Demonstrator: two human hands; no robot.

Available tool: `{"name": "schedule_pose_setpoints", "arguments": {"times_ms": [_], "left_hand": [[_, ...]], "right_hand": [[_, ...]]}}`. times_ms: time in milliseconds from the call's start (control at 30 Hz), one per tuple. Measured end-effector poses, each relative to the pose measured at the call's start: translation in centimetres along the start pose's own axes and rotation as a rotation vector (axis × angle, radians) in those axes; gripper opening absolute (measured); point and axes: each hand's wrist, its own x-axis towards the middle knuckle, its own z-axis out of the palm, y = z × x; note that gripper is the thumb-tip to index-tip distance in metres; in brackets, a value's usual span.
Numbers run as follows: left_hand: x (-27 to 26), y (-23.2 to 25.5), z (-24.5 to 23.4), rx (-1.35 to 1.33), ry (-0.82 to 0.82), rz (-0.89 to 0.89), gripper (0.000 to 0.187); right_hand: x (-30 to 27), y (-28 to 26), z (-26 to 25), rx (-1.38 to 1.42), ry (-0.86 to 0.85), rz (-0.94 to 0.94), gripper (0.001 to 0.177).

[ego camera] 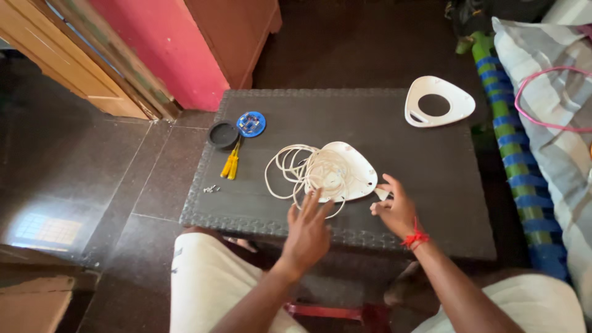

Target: The person assembles a white extension cord reel by threading the power cord through the plastic housing and securing the components with a yellow screwdriver.

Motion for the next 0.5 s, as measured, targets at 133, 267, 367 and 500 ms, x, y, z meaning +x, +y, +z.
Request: {"name": "schedule_pose_setpoints", "arguments": {"times_ms": [133, 267, 367, 500], "left_hand": [[1.8, 1.7, 1.1, 0.042, -0.062, 0.077, 0.062], [1.3, 1.1, 2.0, 0.121, -0.088, 0.061, 0.072], [1.3, 0.3, 2.7, 0.081, 0.007, 0.062, 0.062], [1.3, 0.1, 3.2, 0.022, 0.075, 0.1, 0.047]], "right_hand": [[-1.0, -1.3, 1.1, -0.353, 0.129, -0.029, 0.064], [-3.3, -3.2, 1.7, -0.634, 0.055, -0.011, 0.032], [-4.3, -3.7, 0.8, -0.618, -0.035, -0.021, 0.018], [-4.4, -2.6, -4.1, -0.841, 0.085, 0.163, 0.014]]}}
